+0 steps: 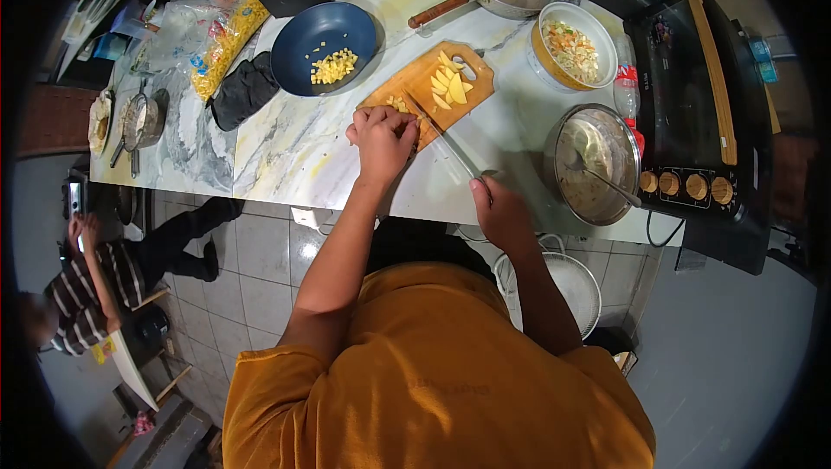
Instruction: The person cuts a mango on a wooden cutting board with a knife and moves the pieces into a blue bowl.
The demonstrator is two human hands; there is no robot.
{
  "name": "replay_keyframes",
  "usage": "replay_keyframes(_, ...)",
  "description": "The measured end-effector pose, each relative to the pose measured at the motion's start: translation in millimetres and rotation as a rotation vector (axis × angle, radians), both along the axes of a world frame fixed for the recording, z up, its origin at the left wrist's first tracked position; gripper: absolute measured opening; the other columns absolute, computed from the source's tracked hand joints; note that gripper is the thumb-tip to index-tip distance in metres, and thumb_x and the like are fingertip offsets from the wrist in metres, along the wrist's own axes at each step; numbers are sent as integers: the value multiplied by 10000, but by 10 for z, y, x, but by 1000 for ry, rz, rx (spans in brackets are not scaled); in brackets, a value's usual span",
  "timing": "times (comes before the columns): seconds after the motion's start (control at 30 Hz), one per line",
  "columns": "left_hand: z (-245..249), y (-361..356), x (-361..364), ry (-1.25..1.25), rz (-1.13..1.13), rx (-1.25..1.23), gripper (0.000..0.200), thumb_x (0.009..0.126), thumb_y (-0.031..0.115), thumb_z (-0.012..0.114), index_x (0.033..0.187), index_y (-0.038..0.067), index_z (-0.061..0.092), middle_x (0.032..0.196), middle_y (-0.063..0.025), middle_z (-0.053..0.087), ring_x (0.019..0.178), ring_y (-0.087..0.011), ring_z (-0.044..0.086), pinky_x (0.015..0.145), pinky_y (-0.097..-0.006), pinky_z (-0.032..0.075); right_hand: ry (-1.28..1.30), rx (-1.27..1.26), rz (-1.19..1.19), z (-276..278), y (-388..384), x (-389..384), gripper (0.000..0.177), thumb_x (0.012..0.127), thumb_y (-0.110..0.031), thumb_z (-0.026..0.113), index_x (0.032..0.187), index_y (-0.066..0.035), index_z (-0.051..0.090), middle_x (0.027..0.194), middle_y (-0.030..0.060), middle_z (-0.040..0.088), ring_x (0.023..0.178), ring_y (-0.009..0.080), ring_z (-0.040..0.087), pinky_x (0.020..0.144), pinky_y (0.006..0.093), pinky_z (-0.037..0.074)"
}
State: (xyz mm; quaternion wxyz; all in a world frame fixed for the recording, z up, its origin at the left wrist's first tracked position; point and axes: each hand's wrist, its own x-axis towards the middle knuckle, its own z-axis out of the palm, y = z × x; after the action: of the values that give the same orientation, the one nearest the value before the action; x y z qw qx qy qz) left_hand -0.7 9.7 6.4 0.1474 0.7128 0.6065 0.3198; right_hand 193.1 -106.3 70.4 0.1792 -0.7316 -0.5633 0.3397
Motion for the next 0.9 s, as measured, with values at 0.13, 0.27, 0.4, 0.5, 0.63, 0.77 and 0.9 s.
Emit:
replay_keyframes(0.13, -10, 7, 3, -13, 6, 16, 80, 769, 221, 776, 828, 166, 780, 861, 35, 637, 990, -233, 477, 850, -422, 280, -33, -42, 2, 17, 13, -13, 348, 996, -384, 499, 910, -66, 612, 796, 218, 648, 814, 469, 618, 692, 529, 486)
replay_keyframes(0.27, 6, 4, 13, -33, 10, 30, 48, 759, 182, 776, 801, 160, 772, 846, 39, 629, 993, -232, 484, 844, -427, 284, -27, -27, 3, -15, 4, -2, 350, 996, -390, 500, 900, -72, 611, 791, 216, 649, 799, 472, 618, 684, 537, 486)
replay_keyframes(0.4, -2, 1, 17, -25, 13, 36, 48, 759, 184, 777, 800, 160, 771, 849, 37, 629, 998, -234, 480, 843, -425, 285, -52, -5, 10, -73, -1, -14, 348, 995, -389, 504, 892, -74, 610, 772, 215, 647, 779, 470, 620, 672, 541, 487)
replay_keyframes(0.5, -18, -1, 18, -32, 13, 34, 50, 758, 186, 779, 800, 160, 771, 854, 35, 628, 1000, -238, 479, 846, -424, 285, -83, 53, 19, -159, -14, -28, 351, 995, -387, 507, 880, -71, 609, 753, 214, 644, 765, 467, 622, 663, 543, 489)
replay_keyframes(0.63, -20, 4, 14, -19, 12, 38, 49, 756, 180, 777, 799, 159, 769, 863, 30, 631, 1005, -243, 481, 846, -430, 290, -77, 57, 1, -178, -36, -28, 355, 994, -387, 511, 867, -71, 612, 739, 216, 640, 754, 468, 622, 656, 541, 489)
replay_keyframes(0.77, -9, -1, -70, 36, 14, 25, 103, 771, 247, 782, 854, 188, 773, 880, 42, 634, 1011, -241, 468, 862, -428, 287, -99, 4, -6, -90, -51, 3, 354, 988, -392, 521, 871, -74, 622, 726, 210, 640, 736, 465, 623, 646, 537, 492)
replay_keyframes(0.9, 81, -17, -136, 49, 19, 37, 122, 754, 235, 762, 867, 191, 768, 898, 34, 632, 1011, -249, 467, 859, -429, 292, -110, 62, -2, -51, -43, -26, 339, 978, -370, 544, 873, -55, 618, 746, 212, 636, 746, 450, 624, 641, 494, 483)
